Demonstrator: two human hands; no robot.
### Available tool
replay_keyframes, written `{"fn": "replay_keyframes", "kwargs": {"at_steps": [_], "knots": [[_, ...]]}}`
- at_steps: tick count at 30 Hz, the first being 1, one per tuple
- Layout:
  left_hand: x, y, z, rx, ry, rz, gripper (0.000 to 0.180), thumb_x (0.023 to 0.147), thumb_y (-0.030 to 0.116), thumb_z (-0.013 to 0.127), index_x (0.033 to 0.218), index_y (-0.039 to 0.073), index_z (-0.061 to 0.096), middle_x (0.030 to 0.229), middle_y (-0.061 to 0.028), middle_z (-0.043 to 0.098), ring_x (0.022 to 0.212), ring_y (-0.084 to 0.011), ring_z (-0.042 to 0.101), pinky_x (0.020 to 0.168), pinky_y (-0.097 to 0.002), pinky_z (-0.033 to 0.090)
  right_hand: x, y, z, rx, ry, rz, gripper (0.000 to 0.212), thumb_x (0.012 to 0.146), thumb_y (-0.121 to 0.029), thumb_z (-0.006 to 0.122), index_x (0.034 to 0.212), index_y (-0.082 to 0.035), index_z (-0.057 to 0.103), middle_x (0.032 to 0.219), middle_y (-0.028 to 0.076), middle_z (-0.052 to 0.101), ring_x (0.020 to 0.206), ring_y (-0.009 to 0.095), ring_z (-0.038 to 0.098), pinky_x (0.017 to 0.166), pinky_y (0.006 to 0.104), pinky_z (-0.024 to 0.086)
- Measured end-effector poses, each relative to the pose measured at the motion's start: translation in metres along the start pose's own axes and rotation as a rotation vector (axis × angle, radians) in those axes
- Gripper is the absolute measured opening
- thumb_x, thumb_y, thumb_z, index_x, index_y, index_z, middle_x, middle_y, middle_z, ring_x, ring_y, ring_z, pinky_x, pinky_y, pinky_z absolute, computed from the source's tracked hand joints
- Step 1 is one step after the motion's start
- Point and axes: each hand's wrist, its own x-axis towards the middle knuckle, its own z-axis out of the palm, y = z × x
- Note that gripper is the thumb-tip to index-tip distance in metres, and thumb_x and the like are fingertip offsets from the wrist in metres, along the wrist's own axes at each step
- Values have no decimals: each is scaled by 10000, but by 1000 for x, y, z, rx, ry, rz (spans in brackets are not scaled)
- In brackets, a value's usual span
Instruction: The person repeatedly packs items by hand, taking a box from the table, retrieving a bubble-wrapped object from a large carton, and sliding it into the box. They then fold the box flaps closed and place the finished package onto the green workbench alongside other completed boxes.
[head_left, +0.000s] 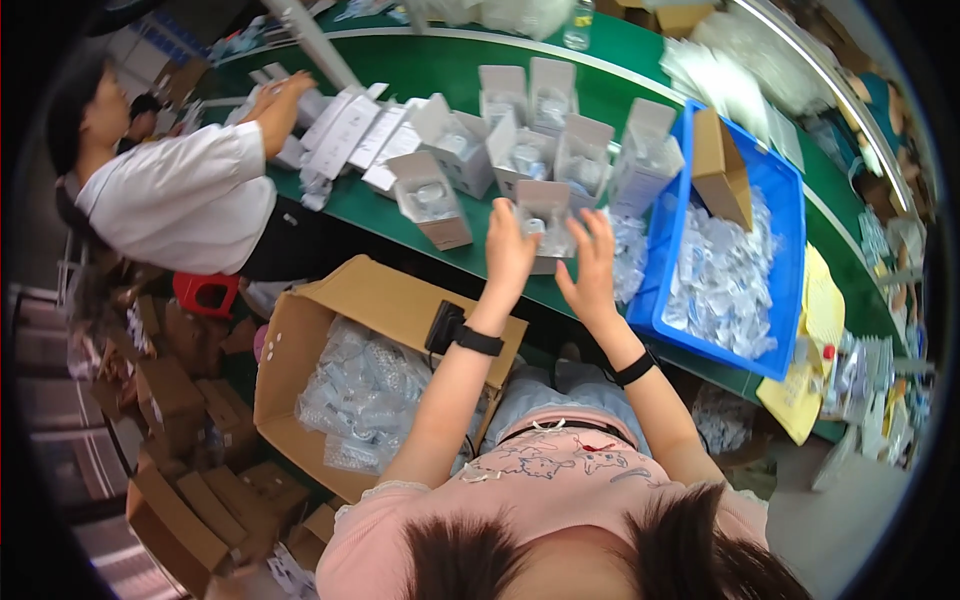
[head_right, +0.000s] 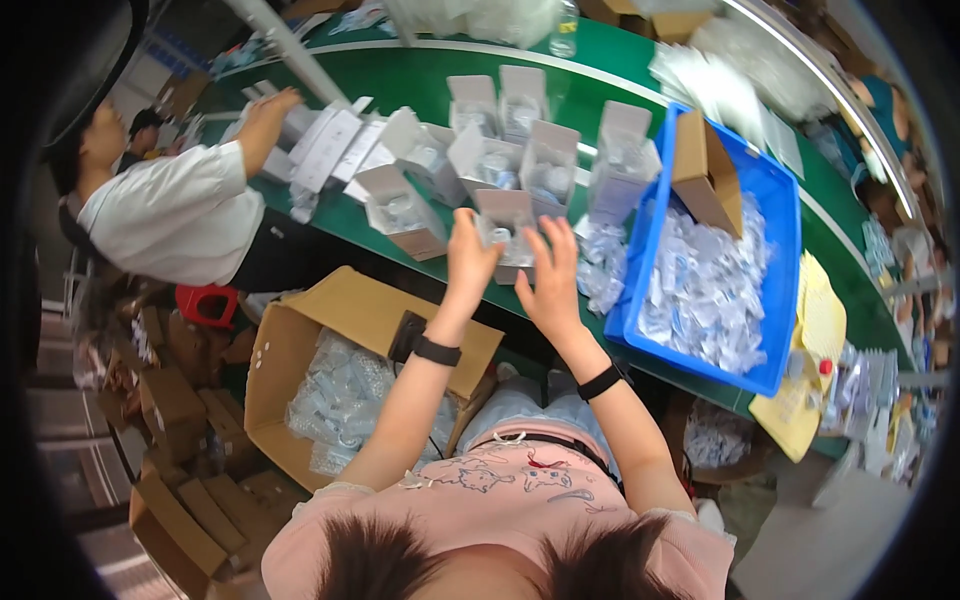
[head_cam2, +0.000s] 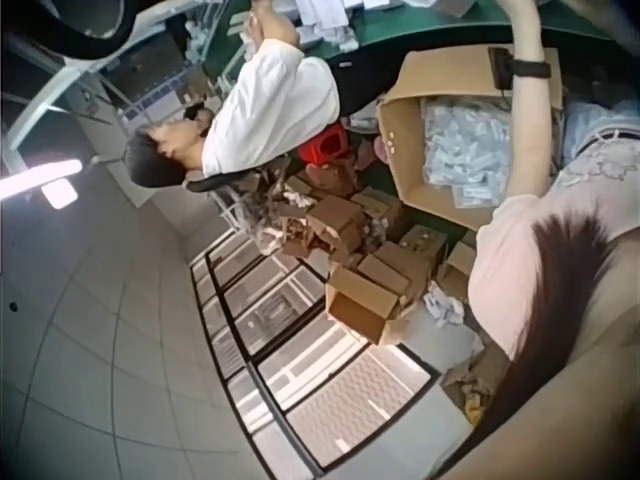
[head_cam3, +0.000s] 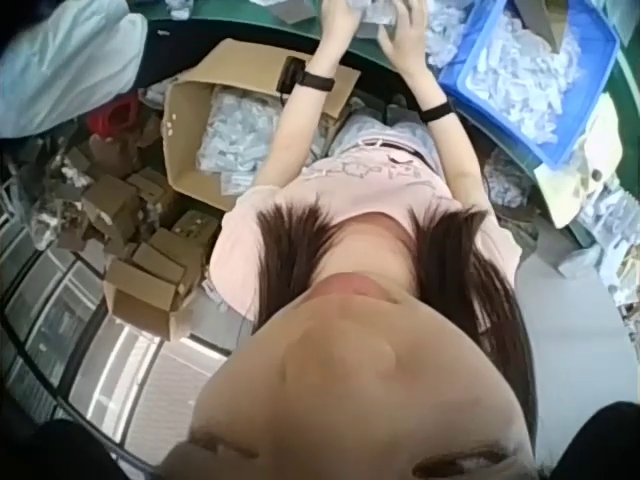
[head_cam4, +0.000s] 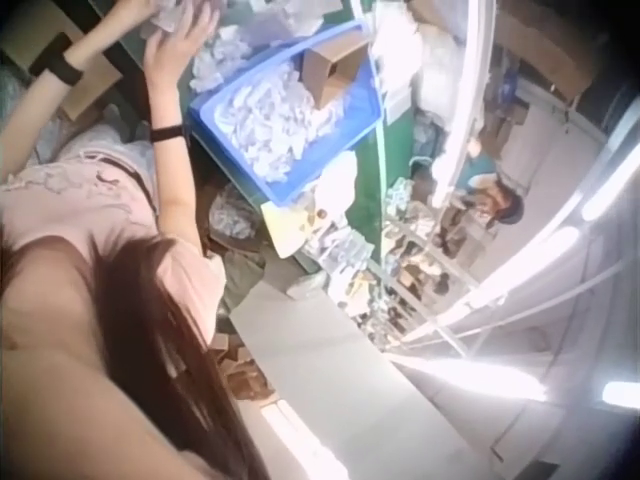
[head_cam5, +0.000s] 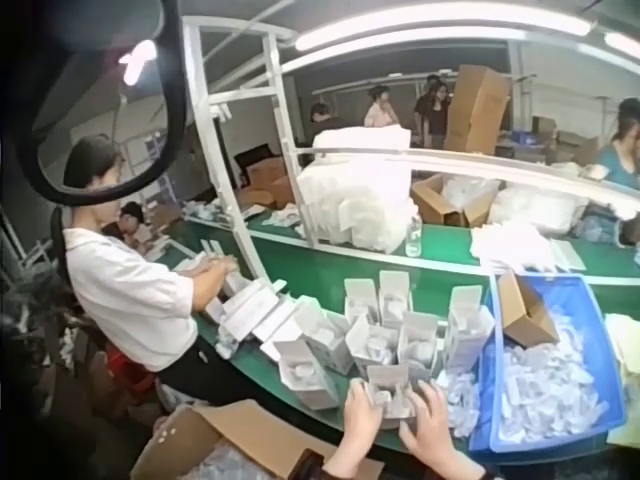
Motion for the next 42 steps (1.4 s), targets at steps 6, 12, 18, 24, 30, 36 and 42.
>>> {"fn": "replay_keyframes", "kwargs": {"at_steps": [6,12,18,24,30,36,42], "knots": [[-10,-9,10,-197,-19,-172,421,671,48,658,1025,-15,438,927,-213,573,888,-376,563,723,-370,448,-35,60,51,460,62,357,851,629,-56,690,1344,-77,228,1265,170,395,1187,311,378,973,382,314],[-8,-22,8,-399,60,-201,393,704,119,643,1035,-25,485,867,-191,616,835,-351,602,726,-371,458,-34,52,75,454,-174,670,765,656,-23,679,1319,-81,302,1116,195,544,995,250,565,816,328,442],[-6,-21,5,-138,257,-179,431,754,147,626,1130,-4,480,1031,-141,570,924,-183,562,749,-295,455,-16,37,113,386,-132,646,685,691,-46,657,1297,-85,338,1031,202,586,931,268,596,774,332,454],[-73,3,-47,-208,-40,-145,413,784,141,605,1143,-16,475,1163,-154,494,1054,-170,495,827,-299,443,-10,49,137,303,-172,629,673,709,-77,643,1301,-61,322,1105,230,537,1029,303,536,843,360,414],[-171,-15,-112,-587,-43,-520,281,812,76,571,1084,28,527,1028,-79,582,927,-159,563,806,-287,460,-56,71,139,279,-233,610,717,699,-62,626,1320,-30,270,1344,185,297,1204,330,338,921,368,355],[-234,-66,-118,-156,219,-695,293,788,69,593,1069,29,520,1031,-76,577,909,-155,559,747,-272,465,-68,-42,85,472,-581,255,521,688,44,529,1189,-31,410,1214,127,417,1151,277,397,901,375,383],[-227,-75,-103,-427,275,-653,278,791,80,584,1054,22,517,1024,-92,578,902,-168,568,687,-275,469,6,-118,212,396,-468,-335,531,667,28,547,1180,-2,414,1202,189,403,1178,377,332,968,439,297]]}}
